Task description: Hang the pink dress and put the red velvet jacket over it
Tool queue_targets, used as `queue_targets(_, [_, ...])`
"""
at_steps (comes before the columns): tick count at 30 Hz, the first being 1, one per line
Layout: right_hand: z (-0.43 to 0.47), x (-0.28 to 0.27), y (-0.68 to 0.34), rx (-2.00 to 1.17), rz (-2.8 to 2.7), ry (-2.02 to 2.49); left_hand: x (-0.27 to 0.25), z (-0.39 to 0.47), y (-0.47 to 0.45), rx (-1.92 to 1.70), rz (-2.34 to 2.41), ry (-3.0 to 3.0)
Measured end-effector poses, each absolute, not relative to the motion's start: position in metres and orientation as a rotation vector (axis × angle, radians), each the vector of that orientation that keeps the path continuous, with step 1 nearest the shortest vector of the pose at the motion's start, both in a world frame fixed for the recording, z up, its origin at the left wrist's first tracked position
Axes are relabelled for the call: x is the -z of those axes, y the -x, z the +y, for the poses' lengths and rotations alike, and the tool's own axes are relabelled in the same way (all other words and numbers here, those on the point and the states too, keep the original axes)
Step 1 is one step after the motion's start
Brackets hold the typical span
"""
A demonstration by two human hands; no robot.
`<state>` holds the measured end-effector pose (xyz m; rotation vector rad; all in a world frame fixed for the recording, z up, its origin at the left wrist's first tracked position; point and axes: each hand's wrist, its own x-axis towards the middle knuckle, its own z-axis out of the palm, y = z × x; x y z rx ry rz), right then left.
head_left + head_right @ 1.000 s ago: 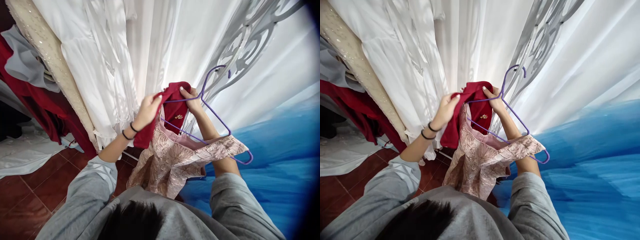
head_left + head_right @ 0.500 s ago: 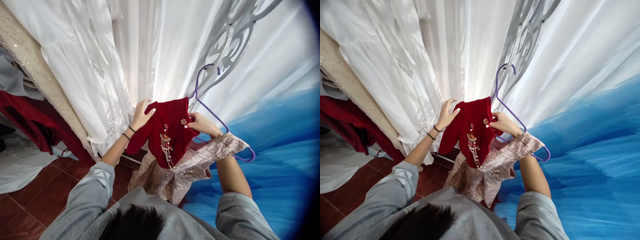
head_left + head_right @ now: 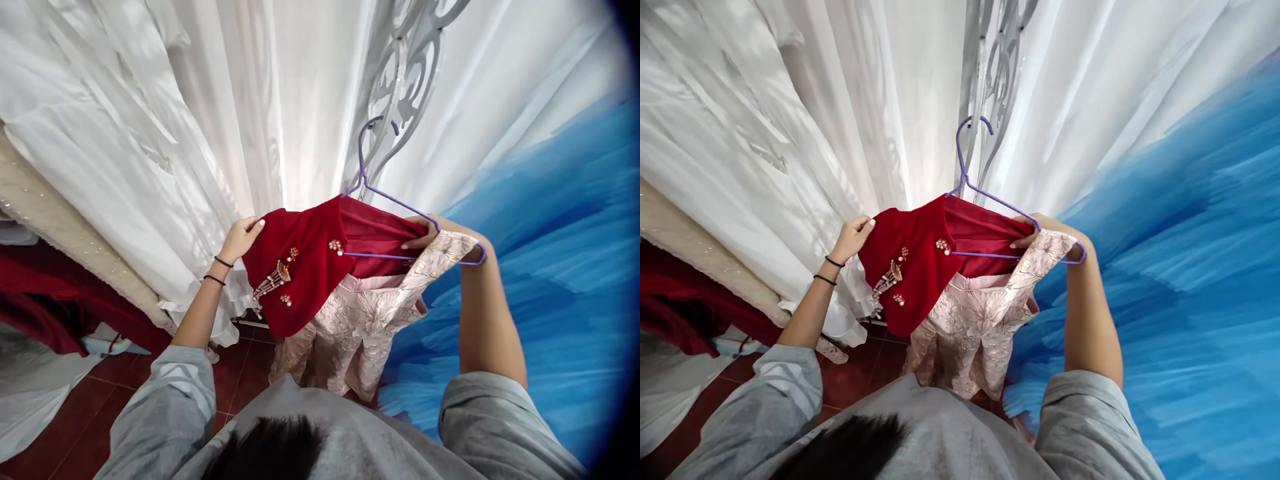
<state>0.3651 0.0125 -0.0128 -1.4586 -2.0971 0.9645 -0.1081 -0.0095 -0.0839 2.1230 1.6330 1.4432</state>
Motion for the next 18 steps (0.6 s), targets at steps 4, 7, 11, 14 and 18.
queue_targets(4, [-0.006, 0.017, -0.36, -1.162, -2.209, 1.366, 0.079, 0.004, 0.079, -1.349, 1.539, -2.303])
queue_targets(7, [-0.032, -0.001, -0.36, -1.159, -2.258, 1.376, 0.064, 0.024, 0.047, -1.269, 1.398, -2.567])
queue_targets(11, [-0.044, -0.016, -0.365, -0.268, -1.862, 1.347, 0.048, 0.045, 0.009, -0.973, 1.334, -2.643])
queue_targets(14, [-0.03, -0.004, -0.376, 0.298, -1.495, 1.237, 0.05, 0.045, -0.002, -1.001, 1.488, -2.541])
queue_targets(18, [-0.006, 0.045, -0.385, -0.254, -1.738, 1.368, 0.051, 0.031, 0.003, -1.239, 1.685, -2.446])
